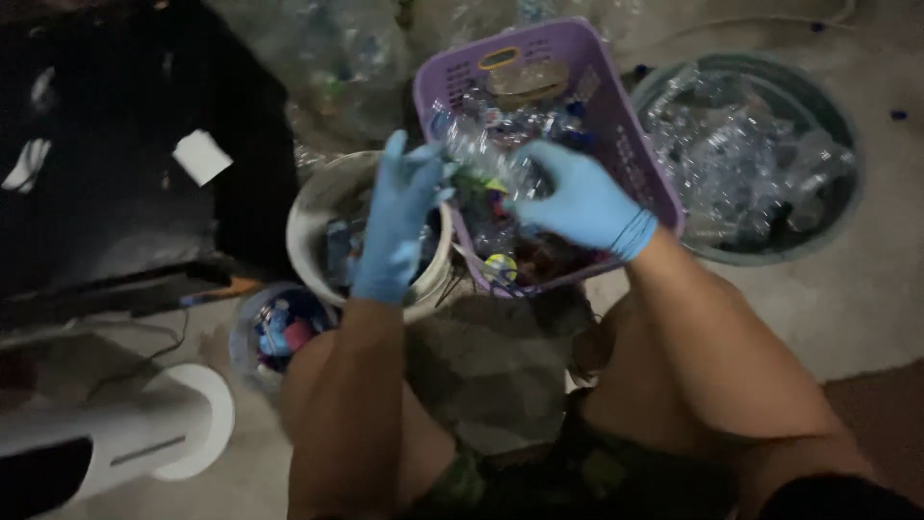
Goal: The person sits on the floor and sorts plastic bottles from a purple basket into a white bucket. They use scissors to cut the labels off the bottles before placing them in the bucket.
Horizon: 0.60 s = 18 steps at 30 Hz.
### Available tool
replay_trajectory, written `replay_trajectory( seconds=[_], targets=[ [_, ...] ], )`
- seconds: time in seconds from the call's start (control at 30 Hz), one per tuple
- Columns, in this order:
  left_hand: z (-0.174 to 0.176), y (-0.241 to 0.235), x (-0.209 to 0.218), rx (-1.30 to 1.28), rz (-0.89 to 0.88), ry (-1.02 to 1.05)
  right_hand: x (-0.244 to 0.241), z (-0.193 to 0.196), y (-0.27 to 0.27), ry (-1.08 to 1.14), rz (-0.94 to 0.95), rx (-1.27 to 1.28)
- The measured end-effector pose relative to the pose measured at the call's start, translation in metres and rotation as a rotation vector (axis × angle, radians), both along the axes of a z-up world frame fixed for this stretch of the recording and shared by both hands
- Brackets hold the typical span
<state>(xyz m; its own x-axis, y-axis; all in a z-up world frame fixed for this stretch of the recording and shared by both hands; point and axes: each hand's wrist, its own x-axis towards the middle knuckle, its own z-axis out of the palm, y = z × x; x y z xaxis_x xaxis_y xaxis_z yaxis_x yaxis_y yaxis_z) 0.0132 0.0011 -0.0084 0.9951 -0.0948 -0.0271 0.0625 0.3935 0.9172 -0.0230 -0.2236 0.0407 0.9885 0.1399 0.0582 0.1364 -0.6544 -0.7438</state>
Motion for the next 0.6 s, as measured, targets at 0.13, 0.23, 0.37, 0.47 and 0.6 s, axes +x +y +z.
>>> replay_trajectory(
  seconds=[0.13,0.23,0.37,0.47,0.6],
  targets=[
    [-0.033,0.007,0.021,0.113,0.002,0.015,0.012,0.021,-0.068,0.135,-0.097,-0.039],
    [-0.05,0.012,0.025,0.903,-0.007,0.024,0.018,-0.006,-0.136,0.072,-0.336,-0.03],
    [-0.17,0.015,0.05,0.761,0.024,-0.088,0.016,-0.05,-0.207,0.033,-0.654,0.205],
    [-0.141,0.0,0.028,0.856,0.046,0.175,0.022,-0.126,-0.273,0.048,-0.91,0.329],
    [-0.192,0.017,0.023,0.884,0.299,0.001,0.018,-0.187,-0.31,0.147,-1.204,0.48]
  ],
)
